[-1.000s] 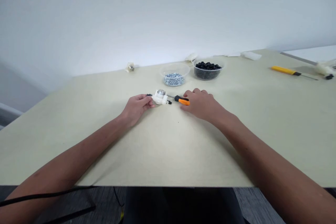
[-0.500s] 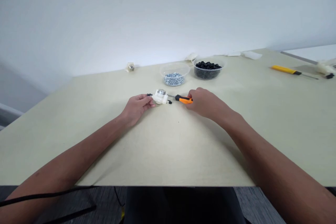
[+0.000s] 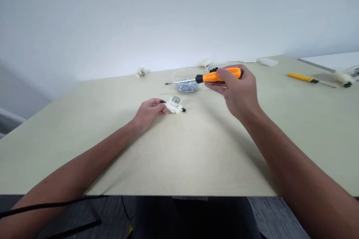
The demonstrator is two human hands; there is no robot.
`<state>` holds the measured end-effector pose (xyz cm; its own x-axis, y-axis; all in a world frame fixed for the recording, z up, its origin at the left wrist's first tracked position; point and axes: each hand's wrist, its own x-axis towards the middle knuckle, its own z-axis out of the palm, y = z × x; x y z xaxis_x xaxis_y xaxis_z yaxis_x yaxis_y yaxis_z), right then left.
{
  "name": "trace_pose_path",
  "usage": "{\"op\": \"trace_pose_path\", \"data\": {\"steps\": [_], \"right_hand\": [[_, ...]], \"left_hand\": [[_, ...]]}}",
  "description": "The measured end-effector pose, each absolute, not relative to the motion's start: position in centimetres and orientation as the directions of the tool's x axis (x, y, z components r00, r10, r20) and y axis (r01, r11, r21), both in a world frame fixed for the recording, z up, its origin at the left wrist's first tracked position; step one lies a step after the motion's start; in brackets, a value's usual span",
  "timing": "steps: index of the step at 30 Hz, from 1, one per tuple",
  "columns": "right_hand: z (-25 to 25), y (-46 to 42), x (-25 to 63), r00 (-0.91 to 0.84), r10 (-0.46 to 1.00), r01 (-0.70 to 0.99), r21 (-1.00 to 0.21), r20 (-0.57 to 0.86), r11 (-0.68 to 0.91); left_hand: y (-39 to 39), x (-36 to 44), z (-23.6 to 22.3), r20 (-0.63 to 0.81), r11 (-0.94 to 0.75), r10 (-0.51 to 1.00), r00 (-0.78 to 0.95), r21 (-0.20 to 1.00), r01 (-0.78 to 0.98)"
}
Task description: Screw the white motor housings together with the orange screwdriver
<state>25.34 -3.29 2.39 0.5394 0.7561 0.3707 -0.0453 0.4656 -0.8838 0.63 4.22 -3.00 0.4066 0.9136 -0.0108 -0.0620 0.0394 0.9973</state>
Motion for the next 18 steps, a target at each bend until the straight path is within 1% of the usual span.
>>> {"op": "trace_pose_path", "data": {"steps": [3,8,12,16,18], "right_hand": [[1.6,-3.1,24.7,0.517,0.794,-0.074,-0.907,0.321,0.415],[1.3,-3.1,24.4,0.524,0.792,-0.115,-0.896,0.312,0.429],[1.9,-3.0,25.1,0.571,0.782,-0.169,-0.896,0.25,0.41],[1.9,-3.0,25.6,0.574,0.803,-0.234,-0.907,0.161,0.349],[1.5,-2.8,25.7,0.564,0.819,-0.262,-0.917,0.107,0.3]], "left_hand": [[4.2,0.6,-3.1,-0.022,0.066,0.911,0.412,0.993,-0.093],[4.4,0.4,-3.2,-0.01,0.063,0.892,0.451,0.993,-0.101],[4.4,0.1,-2.1,-0.032,0.062,0.867,0.497,0.997,-0.043],[4.1,-0.4,-0.6,-0.14,0.114,0.811,0.568,0.99,0.082],[4.0,-0.6,-0.3,-0.177,0.143,0.796,0.578,0.984,0.104]]}}
